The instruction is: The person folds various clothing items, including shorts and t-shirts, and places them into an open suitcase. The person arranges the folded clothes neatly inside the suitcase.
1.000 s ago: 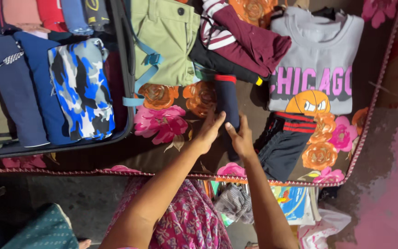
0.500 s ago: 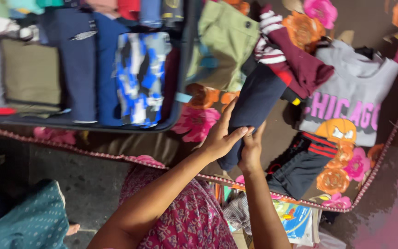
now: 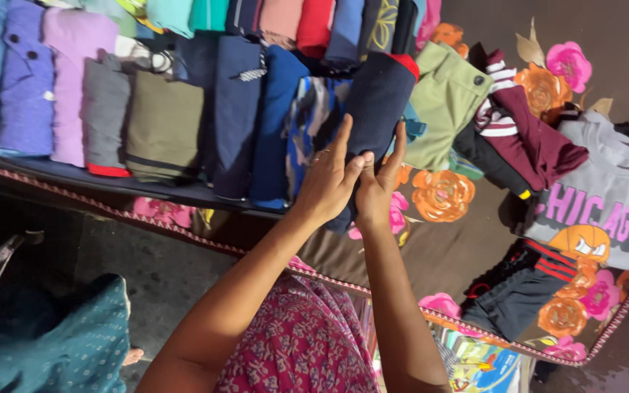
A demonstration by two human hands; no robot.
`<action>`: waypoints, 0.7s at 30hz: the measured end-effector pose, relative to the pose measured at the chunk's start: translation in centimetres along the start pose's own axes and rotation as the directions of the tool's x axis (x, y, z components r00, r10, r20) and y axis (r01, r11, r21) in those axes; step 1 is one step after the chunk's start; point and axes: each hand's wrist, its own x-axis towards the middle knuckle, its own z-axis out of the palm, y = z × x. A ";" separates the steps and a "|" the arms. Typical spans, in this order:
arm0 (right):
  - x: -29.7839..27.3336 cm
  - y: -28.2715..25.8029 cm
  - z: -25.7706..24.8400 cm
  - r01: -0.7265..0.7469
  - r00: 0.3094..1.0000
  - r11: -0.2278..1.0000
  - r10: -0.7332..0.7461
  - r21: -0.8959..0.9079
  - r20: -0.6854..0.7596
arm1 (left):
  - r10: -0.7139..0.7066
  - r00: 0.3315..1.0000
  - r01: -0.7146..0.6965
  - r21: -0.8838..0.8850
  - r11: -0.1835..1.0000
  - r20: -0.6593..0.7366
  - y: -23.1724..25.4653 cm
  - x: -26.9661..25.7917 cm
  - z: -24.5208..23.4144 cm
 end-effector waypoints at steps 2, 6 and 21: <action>0.7 0.5 0.9 0.130 0.991 0.981 -0.127 -0.143 0.028 | -0.037 0.989 0.001 0.245 0.969 0.141 -0.3 0.8 -2.1; 1.2 0.0 0.8 0.296 0.955 0.849 -0.265 -0.438 0.131 | 0.082 0.937 -0.249 0.484 0.839 0.341 -0.8 2.2 -6.0; 5.3 -5.0 1.8 0.390 0.919 0.201 -0.153 -0.899 0.364 | 0.010 0.932 -0.269 0.673 0.689 0.362 -1.7 -0.6 -2.5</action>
